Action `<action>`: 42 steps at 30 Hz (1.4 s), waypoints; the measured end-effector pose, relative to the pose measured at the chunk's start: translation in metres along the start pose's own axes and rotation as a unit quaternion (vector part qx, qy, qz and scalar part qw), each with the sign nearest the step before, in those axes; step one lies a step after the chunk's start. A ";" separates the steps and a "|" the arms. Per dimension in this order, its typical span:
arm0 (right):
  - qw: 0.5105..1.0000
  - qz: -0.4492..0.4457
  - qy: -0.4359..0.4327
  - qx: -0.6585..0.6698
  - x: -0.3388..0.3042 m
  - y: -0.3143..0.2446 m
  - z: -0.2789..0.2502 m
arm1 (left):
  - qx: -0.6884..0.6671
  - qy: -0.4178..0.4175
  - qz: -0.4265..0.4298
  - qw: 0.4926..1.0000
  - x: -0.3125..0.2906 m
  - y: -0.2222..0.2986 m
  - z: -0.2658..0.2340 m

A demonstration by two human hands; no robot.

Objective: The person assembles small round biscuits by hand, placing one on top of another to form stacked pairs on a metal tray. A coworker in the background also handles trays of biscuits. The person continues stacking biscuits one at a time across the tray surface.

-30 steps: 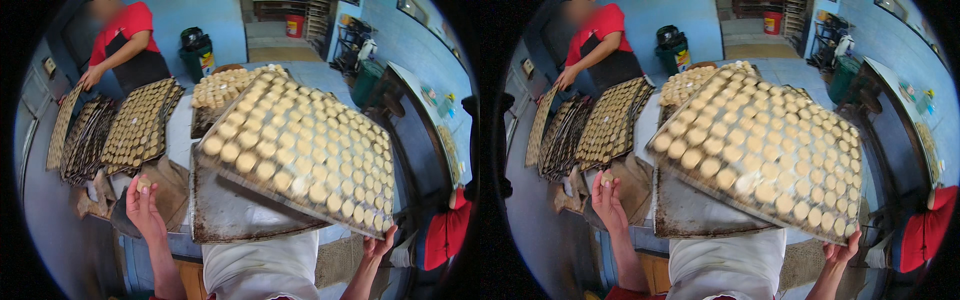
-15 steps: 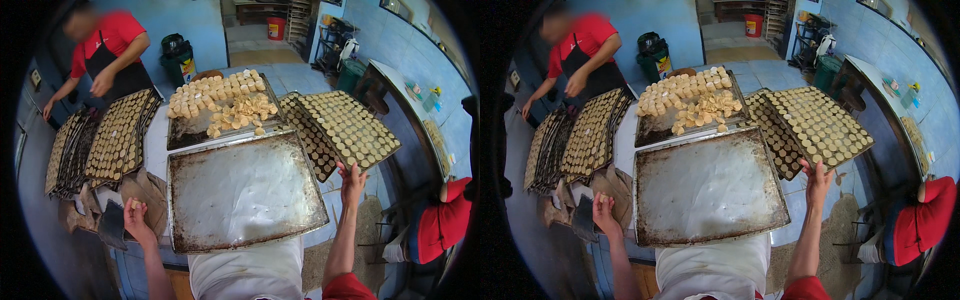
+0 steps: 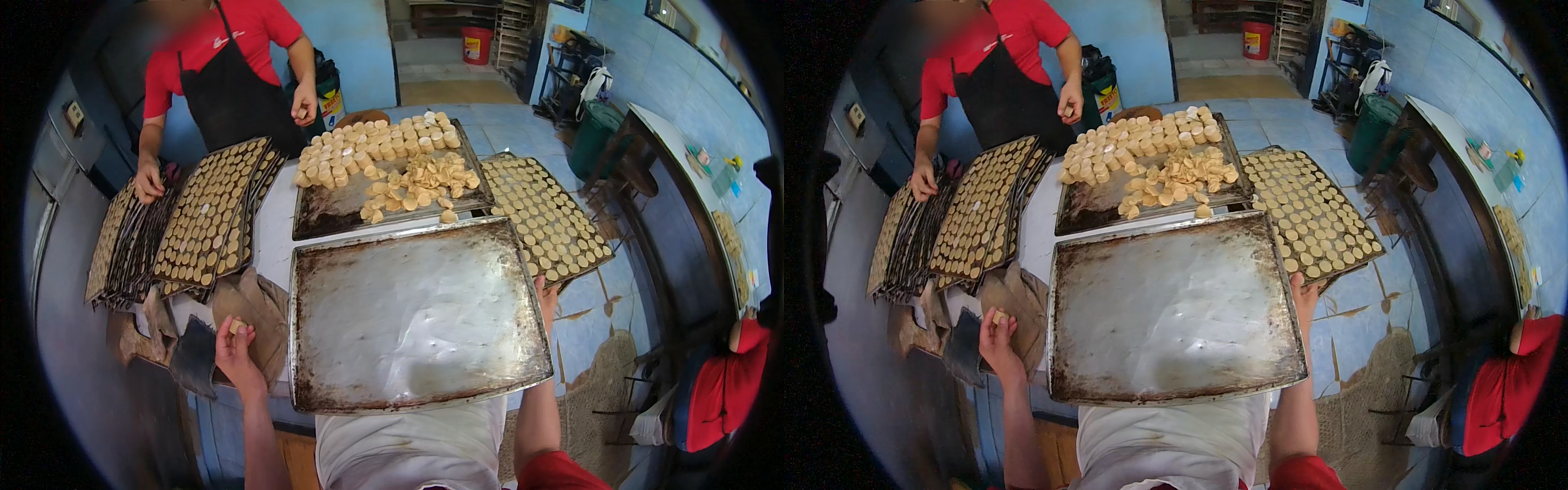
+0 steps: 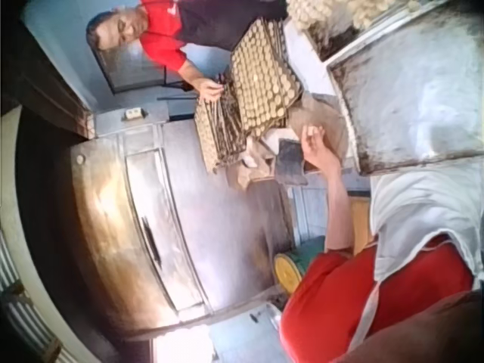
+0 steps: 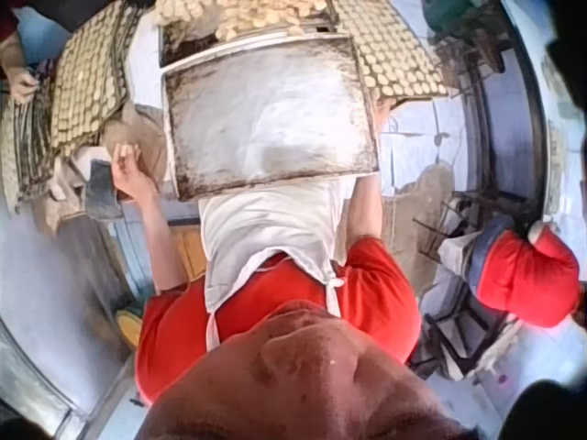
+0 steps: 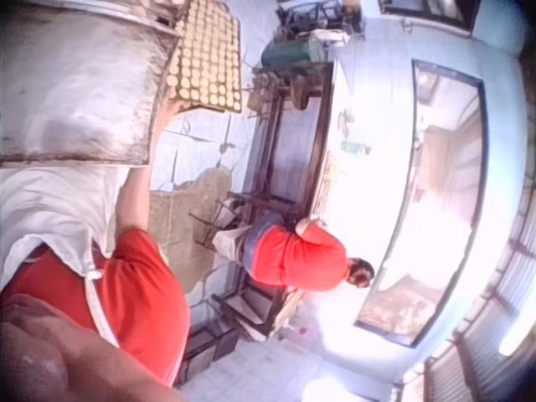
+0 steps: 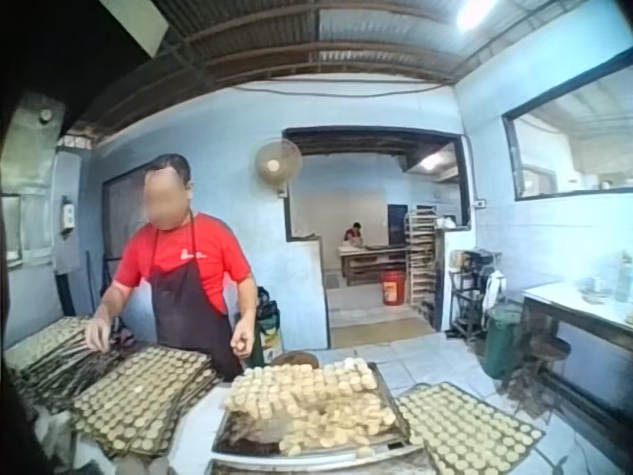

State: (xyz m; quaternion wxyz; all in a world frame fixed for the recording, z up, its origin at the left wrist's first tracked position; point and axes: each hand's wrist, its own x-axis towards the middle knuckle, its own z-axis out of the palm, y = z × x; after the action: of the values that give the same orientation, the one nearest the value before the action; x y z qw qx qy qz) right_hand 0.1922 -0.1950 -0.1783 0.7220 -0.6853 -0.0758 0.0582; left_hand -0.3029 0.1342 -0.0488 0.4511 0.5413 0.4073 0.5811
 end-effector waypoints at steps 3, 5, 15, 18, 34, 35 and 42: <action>0.967 0.122 -0.185 -0.128 -0.024 -0.039 -0.047 | -0.006 0.013 -0.012 1.000 -0.004 0.005 -0.008; 0.945 0.029 -0.194 -0.262 -0.040 -0.052 -0.088 | -0.029 0.003 -0.017 0.999 -0.005 0.006 0.002; 0.911 -0.194 -0.168 -0.323 -0.073 -0.213 -0.001 | -0.128 -0.310 -0.126 0.934 -0.049 0.051 0.071; 0.844 -0.252 -0.270 -0.388 -0.065 -0.241 0.082 | -0.141 -0.353 -0.145 0.913 -0.056 0.052 0.076; 0.768 -0.352 -0.291 -0.449 0.091 -0.171 0.209 | -0.169 -0.372 -0.204 0.890 -0.064 0.051 0.059; 0.803 -0.353 -0.260 -0.404 0.097 -0.169 0.208 | -0.175 -0.369 -0.202 0.890 -0.063 0.048 0.064; 0.806 -0.260 -0.416 -0.331 -0.029 -0.198 0.246 | -0.203 -0.317 -0.268 0.887 -0.037 0.044 0.105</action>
State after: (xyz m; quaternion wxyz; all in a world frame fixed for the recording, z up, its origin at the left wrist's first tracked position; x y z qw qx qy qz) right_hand 0.1131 0.0305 0.0308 0.3390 -0.7474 -0.5587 0.1194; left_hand -0.2015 0.0850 -0.0072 0.7948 0.4637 0.2448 0.3056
